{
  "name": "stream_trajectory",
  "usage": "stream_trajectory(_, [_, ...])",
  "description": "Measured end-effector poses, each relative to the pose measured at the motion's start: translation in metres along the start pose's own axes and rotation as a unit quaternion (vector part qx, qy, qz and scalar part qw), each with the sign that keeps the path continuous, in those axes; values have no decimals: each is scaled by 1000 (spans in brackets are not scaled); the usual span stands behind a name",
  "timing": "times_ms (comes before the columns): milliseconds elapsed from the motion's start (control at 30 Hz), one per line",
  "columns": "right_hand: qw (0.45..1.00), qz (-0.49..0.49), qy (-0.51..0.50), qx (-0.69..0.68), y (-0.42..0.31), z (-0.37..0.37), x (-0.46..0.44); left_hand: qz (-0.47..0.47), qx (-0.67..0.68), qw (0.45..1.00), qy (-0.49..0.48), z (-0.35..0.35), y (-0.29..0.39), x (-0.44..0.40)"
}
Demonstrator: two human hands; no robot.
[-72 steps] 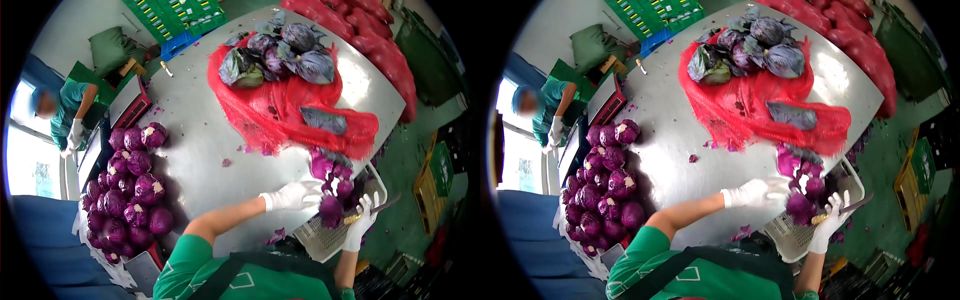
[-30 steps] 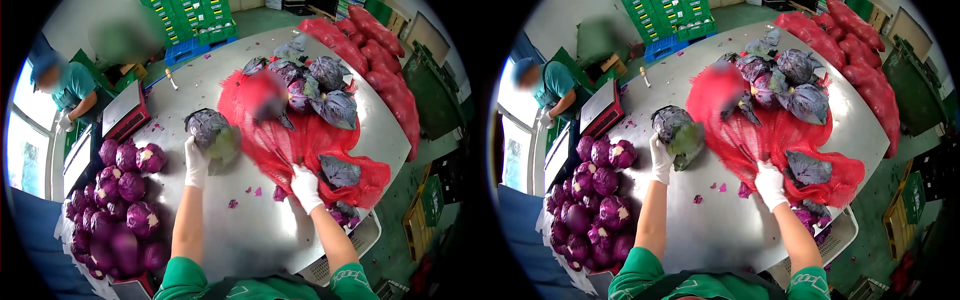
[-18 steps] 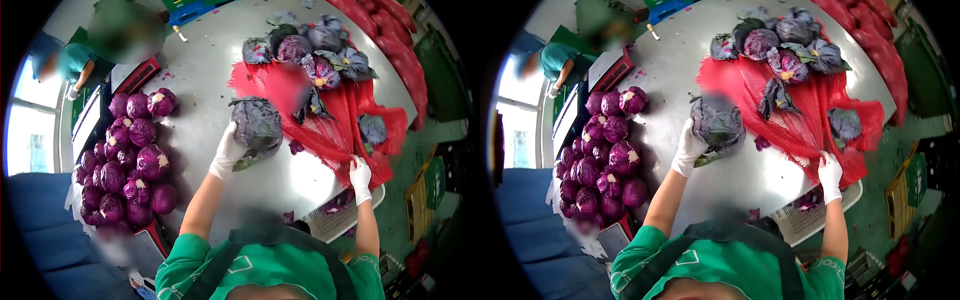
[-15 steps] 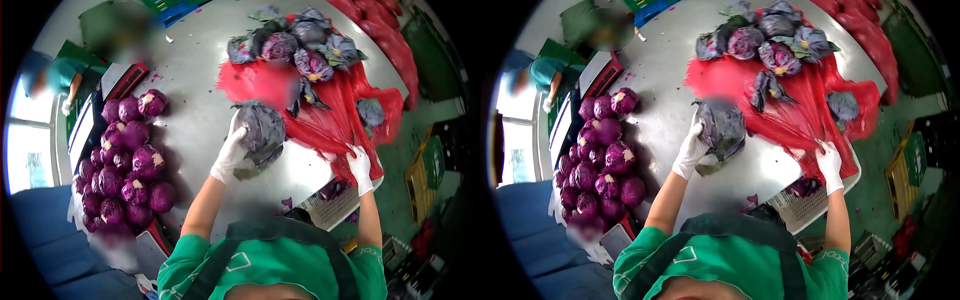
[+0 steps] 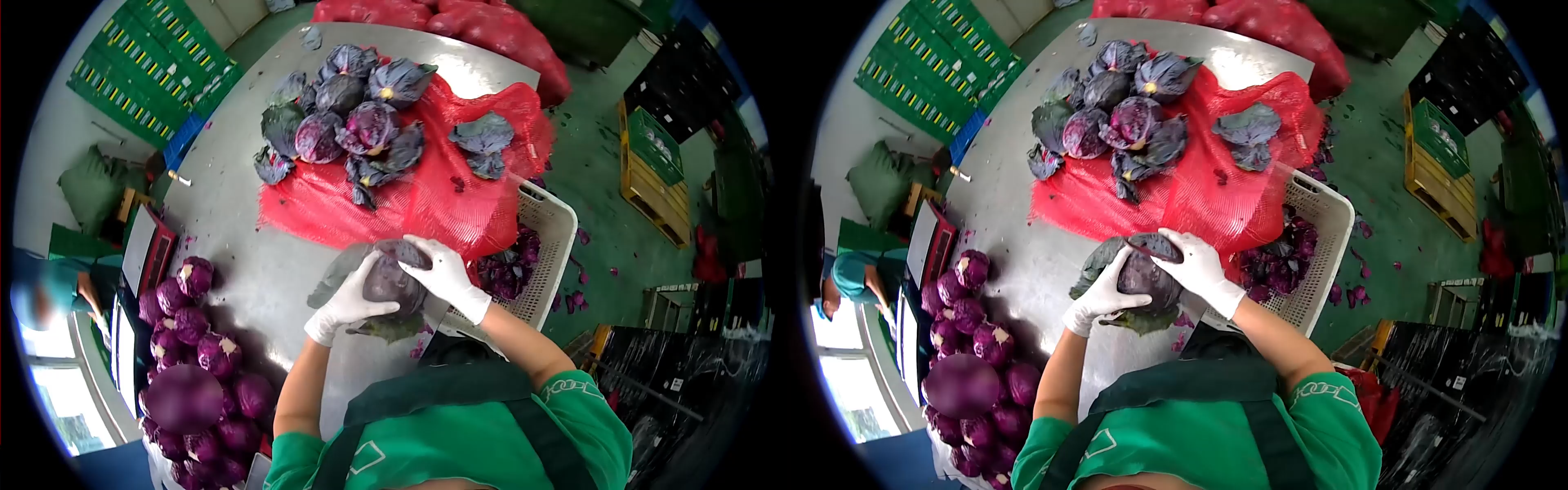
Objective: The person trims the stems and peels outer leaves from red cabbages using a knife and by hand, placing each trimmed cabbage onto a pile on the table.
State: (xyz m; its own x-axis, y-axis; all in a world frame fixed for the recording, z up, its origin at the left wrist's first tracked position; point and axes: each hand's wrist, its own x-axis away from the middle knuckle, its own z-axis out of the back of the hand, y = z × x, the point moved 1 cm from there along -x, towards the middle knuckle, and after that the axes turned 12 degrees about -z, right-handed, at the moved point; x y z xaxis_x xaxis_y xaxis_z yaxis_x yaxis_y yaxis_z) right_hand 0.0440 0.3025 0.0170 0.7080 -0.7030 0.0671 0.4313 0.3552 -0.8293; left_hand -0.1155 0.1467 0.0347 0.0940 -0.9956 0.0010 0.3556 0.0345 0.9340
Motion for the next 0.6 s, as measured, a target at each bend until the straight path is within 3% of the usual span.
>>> stream_trajectory(33, [999, 19, 31, 10, 2, -1, 5, 4, -43, 998, -52, 7, 36, -7])
stream_trajectory(100, [997, 22, 67, 10, 3, -7, 18, 44, -106, 990, -82, 1, 43, -6])
stream_trajectory(167, [994, 54, 91, 28, 8, -14, 24, 92, -154, 982, 57, -26, 39, -1])
stream_trajectory(300, [993, 40, 80, 75, -4, 0, 17, 128, -203, 964, 118, -52, 49, 16])
stream_trajectory(367, [987, 14, 123, 107, 1, 8, 0, 29, -191, 973, 124, -49, 38, 36])
stream_trajectory(433, [977, 19, 102, 187, 31, -4, -24, 20, -207, 978, 13, -38, 36, 55])
stream_trajectory(500, [969, -110, 26, 220, 61, -11, -45, -19, -154, 988, -5, -31, 20, 77])
stream_trajectory(533, [962, -171, 3, 212, 58, -7, -50, -4, -124, 992, 16, -26, 20, 87])
stream_trajectory(600, [959, -168, -77, 217, 54, 7, -54, 34, -86, 990, 103, -19, 20, 103])
